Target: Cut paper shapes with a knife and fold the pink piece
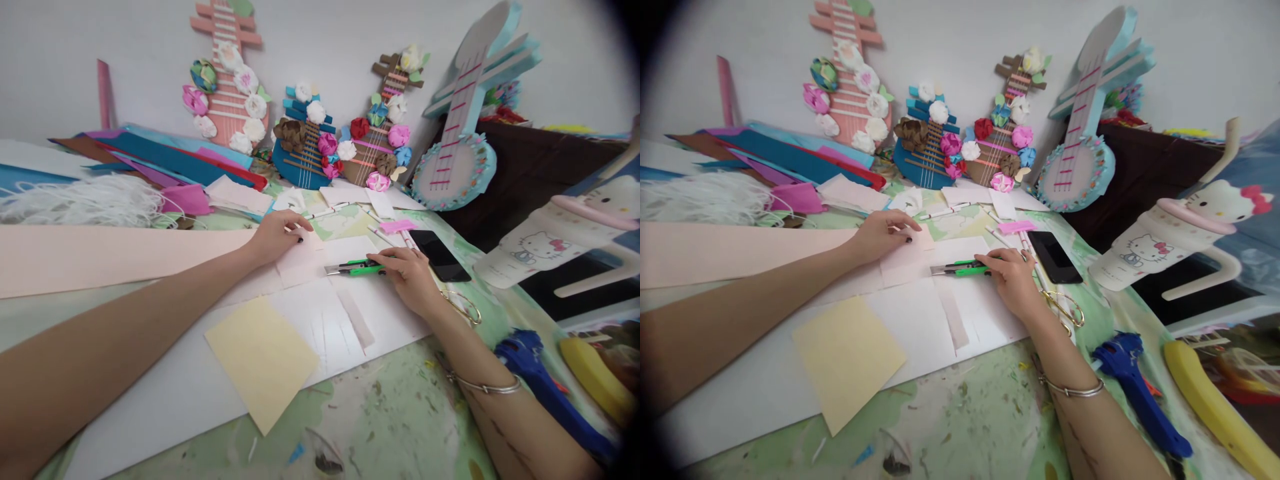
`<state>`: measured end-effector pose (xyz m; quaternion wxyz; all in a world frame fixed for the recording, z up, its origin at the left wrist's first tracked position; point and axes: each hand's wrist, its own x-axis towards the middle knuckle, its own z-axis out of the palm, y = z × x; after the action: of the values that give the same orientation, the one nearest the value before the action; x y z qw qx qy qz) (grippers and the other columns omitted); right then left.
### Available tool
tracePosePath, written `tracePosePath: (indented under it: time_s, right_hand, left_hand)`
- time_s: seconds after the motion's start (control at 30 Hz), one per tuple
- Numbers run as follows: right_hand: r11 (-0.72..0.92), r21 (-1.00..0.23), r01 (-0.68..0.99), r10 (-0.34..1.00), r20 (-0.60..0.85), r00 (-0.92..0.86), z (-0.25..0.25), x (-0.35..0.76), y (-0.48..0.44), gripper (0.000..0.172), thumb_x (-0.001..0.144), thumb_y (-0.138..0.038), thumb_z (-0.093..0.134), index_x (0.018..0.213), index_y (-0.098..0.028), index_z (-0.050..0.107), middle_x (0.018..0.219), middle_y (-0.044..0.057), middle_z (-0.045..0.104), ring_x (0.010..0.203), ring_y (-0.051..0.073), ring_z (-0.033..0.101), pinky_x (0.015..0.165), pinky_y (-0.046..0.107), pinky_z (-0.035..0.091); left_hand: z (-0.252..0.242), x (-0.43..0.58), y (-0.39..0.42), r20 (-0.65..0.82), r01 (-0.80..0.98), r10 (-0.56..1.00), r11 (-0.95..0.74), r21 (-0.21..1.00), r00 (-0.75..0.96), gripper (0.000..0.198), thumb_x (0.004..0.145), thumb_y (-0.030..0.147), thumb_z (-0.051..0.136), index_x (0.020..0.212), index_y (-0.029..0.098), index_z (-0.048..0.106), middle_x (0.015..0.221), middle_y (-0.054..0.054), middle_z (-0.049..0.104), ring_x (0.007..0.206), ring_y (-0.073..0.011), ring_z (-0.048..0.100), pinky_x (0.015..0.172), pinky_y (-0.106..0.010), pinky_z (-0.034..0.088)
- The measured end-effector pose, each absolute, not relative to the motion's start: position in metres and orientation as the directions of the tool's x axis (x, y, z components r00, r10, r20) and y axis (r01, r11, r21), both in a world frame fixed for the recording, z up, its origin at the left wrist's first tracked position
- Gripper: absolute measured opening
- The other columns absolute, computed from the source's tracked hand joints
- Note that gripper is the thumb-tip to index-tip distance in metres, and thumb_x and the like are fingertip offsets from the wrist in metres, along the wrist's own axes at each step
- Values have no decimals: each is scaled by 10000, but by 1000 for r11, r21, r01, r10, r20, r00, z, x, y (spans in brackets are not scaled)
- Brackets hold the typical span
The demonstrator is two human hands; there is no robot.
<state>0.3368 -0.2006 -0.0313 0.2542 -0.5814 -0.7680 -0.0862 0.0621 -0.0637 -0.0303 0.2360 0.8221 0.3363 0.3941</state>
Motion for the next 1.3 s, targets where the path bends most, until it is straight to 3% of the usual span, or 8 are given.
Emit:
tracePosePath:
  time_s: [0.17,0.3,0.37,0.47,0.63,0.83,1.13,1.3]
  right_hand:
    - [317,-160,935,854,476,-208,-30,338,-201,466,849,-47,430,1121,-304,707,1044,79,694,967,258,608,930,540,347]
    - [323,-154,934,852,476,-217,-30,340,-200,472,857,-46,432,1135,-318,699,1050,69,694,960,249,612,922,529,357]
    - [325,-145,934,850,477,-222,-31,340,-200,462,870,-55,432,1136,-324,698,1054,67,693,963,245,613,925,524,358]
    - [326,-136,936,845,486,-223,-32,341,-199,438,884,-67,435,1127,-315,703,1058,68,693,971,243,614,934,521,359]
    - [335,-194,922,850,485,-207,-34,344,-196,441,859,-40,457,1113,-292,714,1074,66,693,984,241,615,921,496,397]
    - [353,-258,900,848,494,-191,-37,351,-192,457,848,-33,449,1109,-291,721,1080,65,693,988,241,614,882,465,462]
    - [369,-226,902,852,470,-231,-35,349,-192,422,881,-82,442,1122,-287,721,1066,74,693,962,235,624,843,419,495]
    - [323,-234,917,873,449,-193,-31,353,-195,453,809,-17,468,1093,-247,736,1049,79,700,963,249,620,851,432,486]
  left_hand:
    - [-34,61,-63,528,352,679,-725,592,510,258,662,118,468,668,200,712,917,-35,679,861,-184,640,741,-310,539]
    - [-31,64,-69,584,336,601,-796,504,546,243,686,84,480,610,195,682,938,-53,671,918,-215,608,893,-415,480]
    - [-27,67,-76,610,306,551,-831,465,569,240,725,83,490,655,196,689,967,-57,671,969,-220,591,939,-424,446]
    - [-25,72,-87,604,216,455,-878,428,655,218,794,128,522,885,202,706,1048,-60,663,1033,-204,581,948,-376,444]
    - [-32,76,-85,444,145,298,-927,346,845,336,874,194,471,1176,168,616,1195,-117,633,1169,-253,516,1034,-451,356]
    - [-37,76,-77,346,198,311,-925,325,885,369,886,148,417,1188,212,619,1246,-92,615,1185,-250,496,1034,-450,332]
    - [-36,76,-80,345,203,311,-927,315,885,396,884,123,405,1190,220,635,1243,-94,607,1170,-248,497,1023,-438,345]
    - [-36,75,-79,355,192,308,-926,325,883,417,862,108,425,1197,233,638,1255,-90,608,1182,-244,502,1034,-444,341]
